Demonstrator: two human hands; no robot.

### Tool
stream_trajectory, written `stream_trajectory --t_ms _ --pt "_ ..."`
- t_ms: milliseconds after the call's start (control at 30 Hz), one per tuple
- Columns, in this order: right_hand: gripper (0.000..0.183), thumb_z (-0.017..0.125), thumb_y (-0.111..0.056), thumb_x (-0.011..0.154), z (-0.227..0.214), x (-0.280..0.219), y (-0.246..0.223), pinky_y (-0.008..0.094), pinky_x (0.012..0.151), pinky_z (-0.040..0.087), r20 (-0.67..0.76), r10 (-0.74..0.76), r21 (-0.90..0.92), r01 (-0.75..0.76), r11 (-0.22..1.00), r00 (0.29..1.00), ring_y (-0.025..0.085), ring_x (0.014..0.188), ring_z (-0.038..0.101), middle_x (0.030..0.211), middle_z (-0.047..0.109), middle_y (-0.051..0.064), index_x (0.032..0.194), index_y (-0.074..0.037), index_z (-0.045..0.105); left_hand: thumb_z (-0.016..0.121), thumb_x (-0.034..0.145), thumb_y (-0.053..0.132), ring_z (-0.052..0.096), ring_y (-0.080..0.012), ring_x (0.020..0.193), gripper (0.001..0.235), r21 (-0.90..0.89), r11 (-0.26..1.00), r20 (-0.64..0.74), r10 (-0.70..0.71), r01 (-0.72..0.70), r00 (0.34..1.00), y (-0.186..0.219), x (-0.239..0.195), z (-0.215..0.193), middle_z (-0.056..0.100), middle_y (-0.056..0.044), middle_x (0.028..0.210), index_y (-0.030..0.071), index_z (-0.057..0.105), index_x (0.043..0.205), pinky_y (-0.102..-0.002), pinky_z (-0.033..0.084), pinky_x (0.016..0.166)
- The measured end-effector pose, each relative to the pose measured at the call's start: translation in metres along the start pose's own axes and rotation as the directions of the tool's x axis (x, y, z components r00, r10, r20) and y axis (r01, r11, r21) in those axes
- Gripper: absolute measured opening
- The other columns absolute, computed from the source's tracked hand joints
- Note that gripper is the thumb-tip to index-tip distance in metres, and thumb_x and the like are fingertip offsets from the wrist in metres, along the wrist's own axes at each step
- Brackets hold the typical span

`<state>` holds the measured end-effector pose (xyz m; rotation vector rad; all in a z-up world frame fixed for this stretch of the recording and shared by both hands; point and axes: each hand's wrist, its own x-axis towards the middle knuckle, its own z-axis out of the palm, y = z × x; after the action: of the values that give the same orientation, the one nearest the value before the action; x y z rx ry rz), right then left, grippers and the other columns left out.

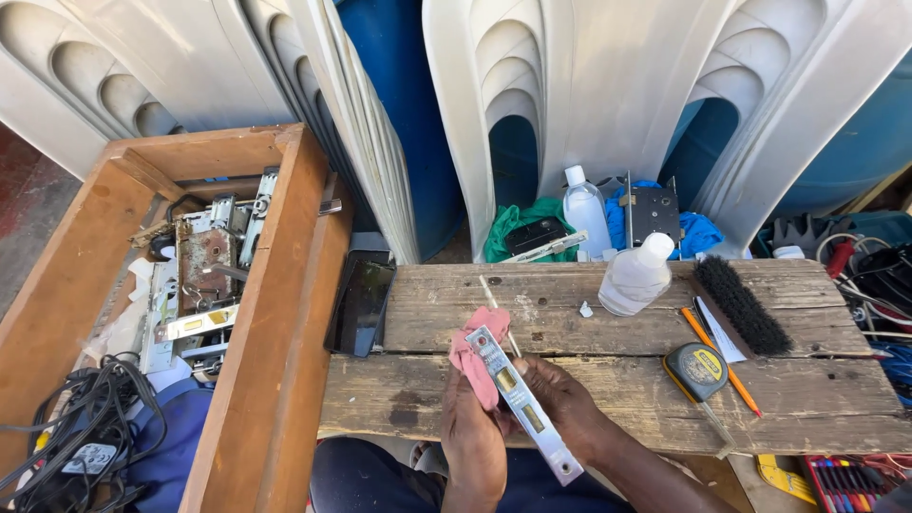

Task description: The person disassembles a metal door lock using a screwdriver, removes the internal mechanism, and wipes the components with a cloth. The person then reassembles the lock and places it back into a wooden box.

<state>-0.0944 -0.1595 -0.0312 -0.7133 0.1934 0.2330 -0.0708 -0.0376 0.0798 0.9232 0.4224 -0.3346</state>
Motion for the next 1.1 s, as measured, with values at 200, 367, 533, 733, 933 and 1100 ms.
stream_trajectory --t_ms 200,367,533,733,933,1100 --pt "0.036 0.056 -0.037 0.107 0.047 -0.013 -0.026 0.031 0.054 0.055 -0.066 -0.052 -0.328 0.027 0.944 0.996 0.016 0.054 0.065 0.066 0.071 0.012 0.108 -0.002 0.069 0.053 0.103 0.034 0.074 -0.0157 0.108 0.053 0.408 0.91 -0.055 0.111 -0.08 0.992 -0.012 0.021 -0.033 0.079 -0.003 0.133 0.019 0.065 0.153 -0.033 0.06 0.086" --pt "0.034 0.06 -0.035 0.104 0.042 -0.017 -0.021 0.045 0.056 0.057 -0.231 0.014 -0.297 -0.084 0.951 0.973 0.024 0.066 0.07 0.086 0.077 0.013 0.117 -0.005 0.068 0.044 0.105 0.042 0.08 -0.0263 0.101 0.049 0.412 0.908 -0.048 0.103 -0.074 0.994 0.006 0.027 -0.02 0.083 -0.006 0.117 0.02 0.069 0.142 -0.041 0.067 0.086" --pt "0.041 0.066 -0.037 0.099 0.027 -0.008 -0.018 0.038 0.056 0.056 -0.25 -0.092 -0.232 0.033 0.972 0.964 0.027 0.063 0.072 0.085 0.079 0.022 0.106 0.003 0.07 0.044 0.105 0.045 0.08 -0.023 0.083 0.053 0.299 0.95 -0.313 0.011 0.087 0.95 0.036 0.021 -0.006 0.091 -0.01 0.103 0.016 0.088 0.112 -0.032 0.061 0.08" --pt "0.032 0.066 -0.041 0.104 0.027 0.011 -0.036 0.03 0.028 0.025 -0.452 -0.327 -0.494 0.073 0.866 0.83 0.013 0.043 0.043 0.069 0.054 0.004 0.112 -0.01 0.07 0.055 0.101 0.022 0.063 -0.0405 0.09 0.021 0.85 0.114 0.277 0.734 -0.514 0.62 -0.002 0.068 -0.082 0.063 -0.018 0.106 0.005 0.066 0.107 -0.053 0.048 0.077" --pt "0.049 0.064 -0.048 0.099 0.141 0.052 -0.086 0.039 0.041 0.034 -0.408 -0.285 -0.591 -0.013 0.806 0.867 0.023 0.055 0.046 0.073 0.049 0.009 0.137 -0.016 0.066 0.061 0.09 0.042 0.056 -0.0454 0.091 0.061 0.803 -0.164 0.517 0.67 -0.573 0.533 -0.018 0.063 -0.083 0.061 -0.023 0.11 0.0 0.063 0.133 -0.059 0.043 0.074" --pt "0.059 0.062 -0.035 0.096 0.288 0.106 -0.105 0.044 0.07 0.049 -0.302 -0.19 -0.663 -0.063 0.746 0.934 0.025 0.091 0.06 0.115 0.066 0.008 0.154 -0.024 0.062 0.073 0.078 0.038 0.053 -0.0438 0.088 0.064 0.864 -0.278 0.5 0.574 -0.42 0.649 -0.064 0.111 -0.106 0.058 -0.02 0.108 0.01 0.068 0.135 -0.059 0.041 0.066"
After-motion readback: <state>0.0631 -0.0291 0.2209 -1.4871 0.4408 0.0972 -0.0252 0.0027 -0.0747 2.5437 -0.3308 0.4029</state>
